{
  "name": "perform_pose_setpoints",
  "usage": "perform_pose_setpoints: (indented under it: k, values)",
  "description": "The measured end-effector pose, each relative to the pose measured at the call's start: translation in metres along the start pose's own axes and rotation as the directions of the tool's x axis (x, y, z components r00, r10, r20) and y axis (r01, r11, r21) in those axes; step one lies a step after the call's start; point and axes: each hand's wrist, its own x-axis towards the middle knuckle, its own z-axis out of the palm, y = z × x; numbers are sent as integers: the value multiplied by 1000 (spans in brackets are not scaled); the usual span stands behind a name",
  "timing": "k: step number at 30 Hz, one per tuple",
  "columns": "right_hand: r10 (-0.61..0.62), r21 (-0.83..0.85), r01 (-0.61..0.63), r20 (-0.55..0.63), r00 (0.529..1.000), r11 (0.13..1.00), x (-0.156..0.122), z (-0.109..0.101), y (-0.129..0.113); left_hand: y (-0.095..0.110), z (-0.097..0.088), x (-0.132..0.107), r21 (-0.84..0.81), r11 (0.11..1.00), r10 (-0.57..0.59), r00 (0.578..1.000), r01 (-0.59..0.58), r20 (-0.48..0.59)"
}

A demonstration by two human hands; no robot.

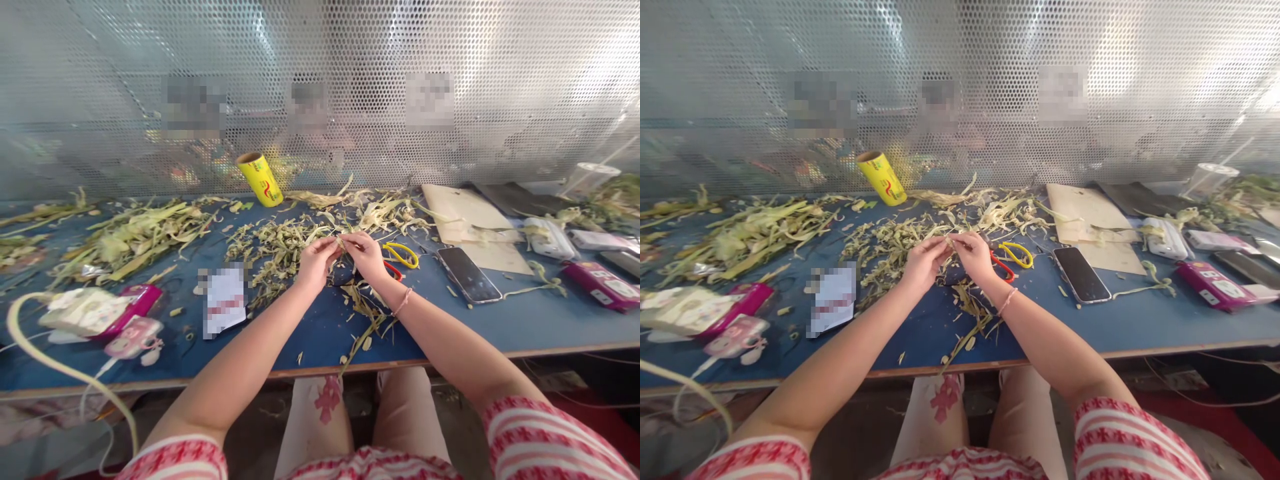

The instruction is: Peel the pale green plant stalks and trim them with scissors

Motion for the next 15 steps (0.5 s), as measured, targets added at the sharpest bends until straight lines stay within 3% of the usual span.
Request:
perform_pose_setpoints:
  k: [10, 15]
  values:
    - [-16, 25, 15, 32, 999, 1000, -2, -2, -10, -1, -1, 0, 50, 998, 34, 999, -33, -19]
    - [7, 149, -15, 50, 999, 989, -2, -2, -7, 0, 0, -2, 95, 990, 110, 994, -108, -17]
